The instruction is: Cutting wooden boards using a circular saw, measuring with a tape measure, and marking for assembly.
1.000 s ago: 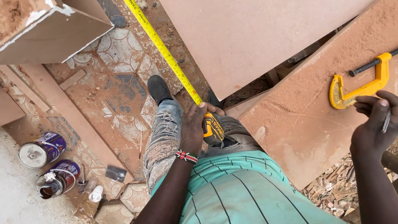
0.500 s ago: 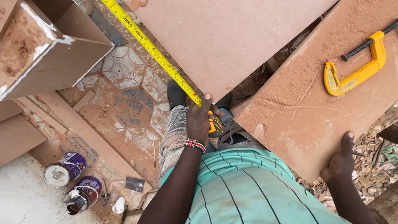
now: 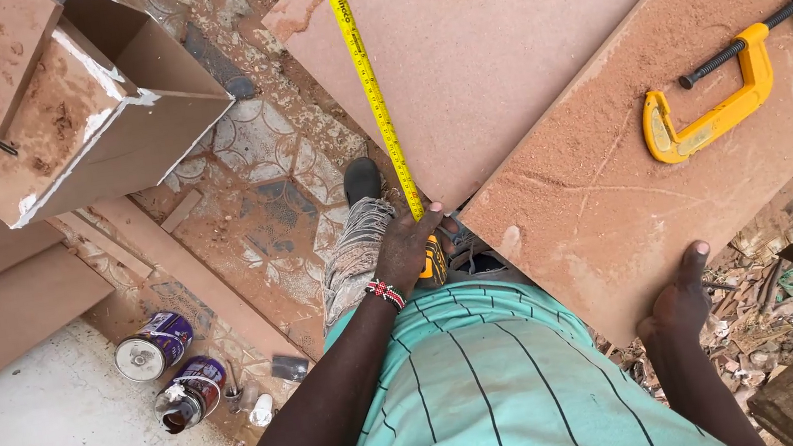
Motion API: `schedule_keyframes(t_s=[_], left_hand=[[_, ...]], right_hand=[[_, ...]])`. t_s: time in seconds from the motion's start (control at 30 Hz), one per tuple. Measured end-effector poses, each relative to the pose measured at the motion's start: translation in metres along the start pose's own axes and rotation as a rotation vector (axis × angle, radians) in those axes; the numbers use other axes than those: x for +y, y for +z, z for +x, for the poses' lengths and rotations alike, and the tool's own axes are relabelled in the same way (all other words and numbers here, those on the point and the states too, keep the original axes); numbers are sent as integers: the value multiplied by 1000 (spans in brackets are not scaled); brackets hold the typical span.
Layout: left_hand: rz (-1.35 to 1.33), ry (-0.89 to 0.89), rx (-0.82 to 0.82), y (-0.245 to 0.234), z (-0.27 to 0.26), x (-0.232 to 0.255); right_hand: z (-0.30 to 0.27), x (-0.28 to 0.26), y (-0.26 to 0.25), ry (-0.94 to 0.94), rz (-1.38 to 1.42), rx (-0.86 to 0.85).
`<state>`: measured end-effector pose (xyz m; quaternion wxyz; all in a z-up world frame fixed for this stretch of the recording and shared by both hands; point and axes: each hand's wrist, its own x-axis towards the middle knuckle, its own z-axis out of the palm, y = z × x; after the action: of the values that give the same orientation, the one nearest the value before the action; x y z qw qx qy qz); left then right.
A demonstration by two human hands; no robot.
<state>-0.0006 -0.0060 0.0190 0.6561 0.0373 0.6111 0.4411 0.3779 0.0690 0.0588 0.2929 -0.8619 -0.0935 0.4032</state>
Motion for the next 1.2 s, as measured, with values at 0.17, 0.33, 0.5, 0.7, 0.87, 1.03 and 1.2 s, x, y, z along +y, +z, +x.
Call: schedule_keyframes(t_s=[0.17, 0.33, 0.5, 0.7, 0.87, 1.03, 1.2], left_hand=[[104, 15, -133, 7, -29, 17], [82, 9, -32, 14, -28, 17], [84, 13, -3, 11, -24, 2], [66, 11, 13, 14, -26, 0], [346, -36, 113, 24, -29, 6], [366, -40, 112, 26, -30, 17], [335, -77, 135, 24, -27, 13]], right_hand=[[56, 57, -15, -219, 55, -5], [40, 52, -4, -225, 28, 12], [61, 67, -12, -213, -7, 5], [54, 61, -17, -209, -4, -55], [43, -24, -19, -228, -224, -10], [101, -135, -4, -1104, -497, -44], [96, -230, 84, -895, -938, -238]])
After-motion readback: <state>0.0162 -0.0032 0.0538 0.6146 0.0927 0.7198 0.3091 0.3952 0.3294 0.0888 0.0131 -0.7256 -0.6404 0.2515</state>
